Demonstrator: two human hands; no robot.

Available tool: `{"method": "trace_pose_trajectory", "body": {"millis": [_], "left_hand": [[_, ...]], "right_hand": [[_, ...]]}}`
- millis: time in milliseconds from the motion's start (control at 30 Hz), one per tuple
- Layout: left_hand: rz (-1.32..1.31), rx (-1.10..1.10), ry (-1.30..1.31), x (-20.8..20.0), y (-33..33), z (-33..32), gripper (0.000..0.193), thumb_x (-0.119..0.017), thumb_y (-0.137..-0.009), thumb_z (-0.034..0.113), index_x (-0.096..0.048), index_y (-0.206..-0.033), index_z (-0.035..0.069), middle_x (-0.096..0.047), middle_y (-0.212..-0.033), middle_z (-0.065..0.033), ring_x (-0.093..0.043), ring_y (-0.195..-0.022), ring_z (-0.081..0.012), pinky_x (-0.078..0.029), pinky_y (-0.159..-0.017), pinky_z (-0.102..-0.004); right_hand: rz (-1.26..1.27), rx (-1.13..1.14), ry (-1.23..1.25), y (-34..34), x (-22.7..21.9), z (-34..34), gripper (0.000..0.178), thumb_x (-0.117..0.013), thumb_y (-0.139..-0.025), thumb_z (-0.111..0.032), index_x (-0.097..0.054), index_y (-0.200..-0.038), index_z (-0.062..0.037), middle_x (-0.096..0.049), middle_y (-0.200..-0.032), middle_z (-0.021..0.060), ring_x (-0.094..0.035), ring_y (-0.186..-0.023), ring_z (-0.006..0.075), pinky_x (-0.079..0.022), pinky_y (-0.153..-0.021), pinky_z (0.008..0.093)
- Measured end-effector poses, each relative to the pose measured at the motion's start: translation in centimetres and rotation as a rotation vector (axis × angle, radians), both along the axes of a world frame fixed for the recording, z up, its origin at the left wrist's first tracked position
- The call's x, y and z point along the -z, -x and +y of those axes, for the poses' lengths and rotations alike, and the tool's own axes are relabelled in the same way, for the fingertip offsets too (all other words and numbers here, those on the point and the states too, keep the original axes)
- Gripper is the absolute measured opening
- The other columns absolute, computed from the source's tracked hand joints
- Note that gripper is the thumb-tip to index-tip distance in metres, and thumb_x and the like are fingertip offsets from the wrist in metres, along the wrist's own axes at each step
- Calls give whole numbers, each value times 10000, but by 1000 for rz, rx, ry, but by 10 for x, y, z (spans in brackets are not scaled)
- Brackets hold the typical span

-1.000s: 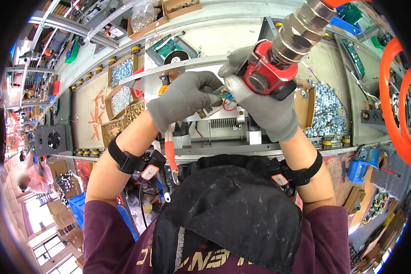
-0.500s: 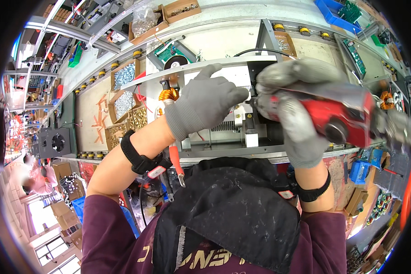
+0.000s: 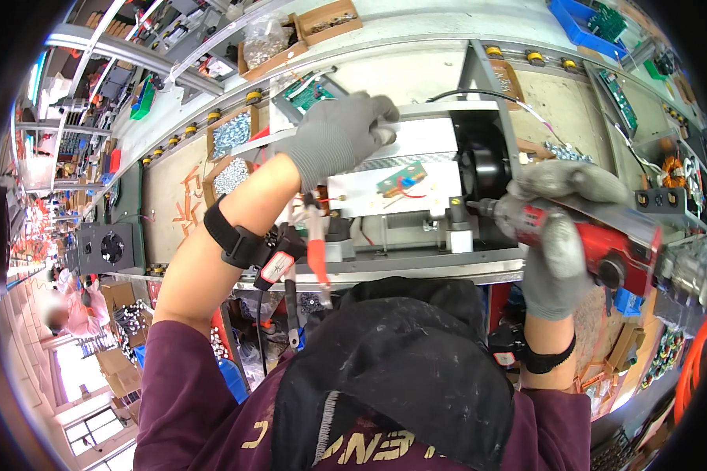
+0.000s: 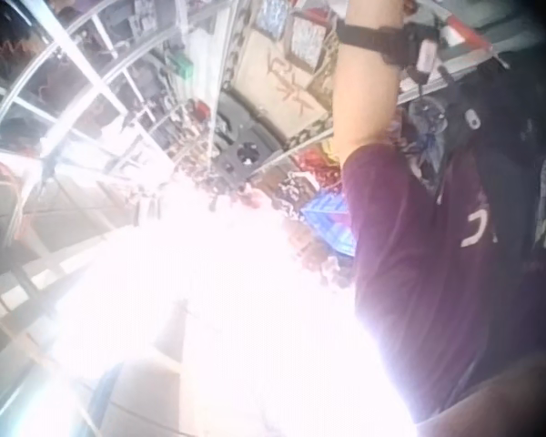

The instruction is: Assembling components including PCBs, capacitors, and wires onto a metal chassis using a pneumatic screwdriver.

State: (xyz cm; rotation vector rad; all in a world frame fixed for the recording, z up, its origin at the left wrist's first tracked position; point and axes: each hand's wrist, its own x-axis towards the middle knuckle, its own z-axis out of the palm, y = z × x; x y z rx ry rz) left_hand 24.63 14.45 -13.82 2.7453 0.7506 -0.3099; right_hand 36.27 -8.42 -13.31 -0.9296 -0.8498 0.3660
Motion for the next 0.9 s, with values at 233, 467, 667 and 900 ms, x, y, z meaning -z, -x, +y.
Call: {"method": "trace_pose_trajectory", "body": {"millis": [233,467,667,900], "left_hand": [[-718,-116,100,-15,166,137,316,-570,-874,234,-602,-1113,29,-669,-903,-70,-623,-795,-147,-488,-730,-289],[84,-777,209,168,329,137,278,-532,-844,244,-640,-1089,169,-631,-1067,-143,-605,-998,-307,-460,-901,-387],[85,-727,79,245,327,113,409,-614,-831,259,-528,-1226,191,-443,-1283,-169,-551,-1063,-359,-454,-908,-424],[125,-788,309,256,355,106,299,-620,-833,239,-592,-1103,112,-607,-1075,-150,-594,-963,-351,-481,-826,-405]], "right_hand": [[85,117,40,1,-6,-26,348,-456,-901,-191,-459,-1205,-22,-493,-1127,137,-475,-1027,266,-443,-822,411],[89,211,113,10,-15,-50,410,-398,-944,-246,-471,-1246,22,-485,-1293,181,-499,-1140,303,-393,-969,468],[90,192,119,42,-35,-47,385,-387,-943,-203,-475,-1246,18,-478,-1298,192,-467,-1192,315,-355,-1012,492],[-27,584,140,71,-42,-29,432,-399,-929,-248,-471,-1231,52,-509,-1224,178,-474,-1163,308,-424,-949,466]]}}
